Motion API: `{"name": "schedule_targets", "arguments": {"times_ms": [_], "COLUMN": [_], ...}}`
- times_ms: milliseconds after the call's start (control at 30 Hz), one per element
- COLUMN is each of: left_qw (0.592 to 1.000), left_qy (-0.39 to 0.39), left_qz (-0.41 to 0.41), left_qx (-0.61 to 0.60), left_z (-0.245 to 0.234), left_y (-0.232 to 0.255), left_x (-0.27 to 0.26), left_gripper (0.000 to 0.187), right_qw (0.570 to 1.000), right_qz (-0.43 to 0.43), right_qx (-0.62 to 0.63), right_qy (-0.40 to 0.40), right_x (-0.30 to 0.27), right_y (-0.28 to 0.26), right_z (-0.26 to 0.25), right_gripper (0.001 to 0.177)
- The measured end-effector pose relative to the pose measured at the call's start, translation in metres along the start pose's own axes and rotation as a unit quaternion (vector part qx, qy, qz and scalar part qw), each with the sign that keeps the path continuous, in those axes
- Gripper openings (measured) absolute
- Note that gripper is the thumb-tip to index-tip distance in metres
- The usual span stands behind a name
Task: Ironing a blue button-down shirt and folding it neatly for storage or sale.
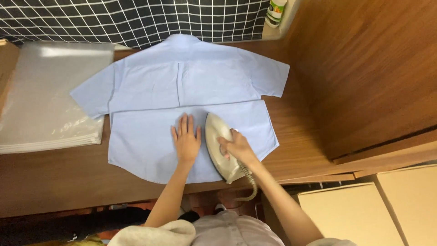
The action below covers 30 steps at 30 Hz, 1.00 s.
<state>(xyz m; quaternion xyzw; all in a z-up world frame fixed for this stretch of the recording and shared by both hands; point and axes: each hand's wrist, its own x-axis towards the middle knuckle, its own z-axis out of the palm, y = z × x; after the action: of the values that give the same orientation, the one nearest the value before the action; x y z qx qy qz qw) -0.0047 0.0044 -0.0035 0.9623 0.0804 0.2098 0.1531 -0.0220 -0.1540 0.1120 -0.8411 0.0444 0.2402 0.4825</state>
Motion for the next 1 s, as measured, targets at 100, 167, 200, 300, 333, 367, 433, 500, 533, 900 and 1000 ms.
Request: {"name": "schedule_targets", "arguments": {"times_ms": [100,167,200,300,333,367,433,500,533,900,1000], "left_qw": [1.0,0.999,0.999,0.999,0.999,0.999,0.999,1.0,1.0,0.973,0.97], "left_qy": [0.009,0.015,0.024,0.036,0.036,0.025,0.014,-0.003,-0.001,0.068,0.077], "left_qz": [0.004,0.006,0.007,0.011,0.011,0.007,0.004,-0.003,-0.004,-0.025,0.013], "left_qx": [0.026,0.034,0.043,0.039,0.038,0.035,0.032,0.026,0.026,-0.218,-0.229], "left_z": [0.0,0.002,0.002,0.005,0.007,0.008,0.009,0.006,0.007,0.005,-0.015], "left_y": [0.001,0.001,0.0,-0.001,-0.002,-0.003,-0.003,-0.002,-0.004,-0.016,-0.011], "left_x": [0.0,0.0,0.0,0.0,0.001,0.001,0.0,0.001,0.002,-0.027,-0.046], "left_gripper": [0.045,0.045,0.046,0.045,0.045,0.046,0.047,0.047,0.047,0.024,0.025], "right_qw": [0.998,0.996,0.993,0.986,0.986,0.983,0.98,0.978,0.978,0.993,0.992], "right_qz": [0.028,0.033,0.035,0.044,0.043,0.053,0.062,0.07,0.068,-0.067,-0.083], "right_qx": [-0.054,-0.077,-0.1,-0.121,-0.121,-0.13,-0.139,-0.138,-0.139,0.094,0.033], "right_qy": [0.017,0.036,0.055,0.105,0.106,0.115,0.126,0.136,0.137,-0.02,-0.094], "right_x": [-0.031,-0.024,-0.021,-0.021,-0.018,-0.016,-0.013,-0.01,-0.008,-0.045,-0.068], "right_y": [-0.022,-0.004,0.006,0.017,0.024,0.032,0.043,0.05,0.049,0.037,0.015], "right_z": [-0.024,-0.043,-0.052,-0.079,-0.086,-0.092,-0.104,-0.114,-0.113,-0.051,-0.038], "right_gripper": [0.075,0.07,0.066,0.061,0.061,0.058,0.055,0.054,0.054,0.049,0.055]}}
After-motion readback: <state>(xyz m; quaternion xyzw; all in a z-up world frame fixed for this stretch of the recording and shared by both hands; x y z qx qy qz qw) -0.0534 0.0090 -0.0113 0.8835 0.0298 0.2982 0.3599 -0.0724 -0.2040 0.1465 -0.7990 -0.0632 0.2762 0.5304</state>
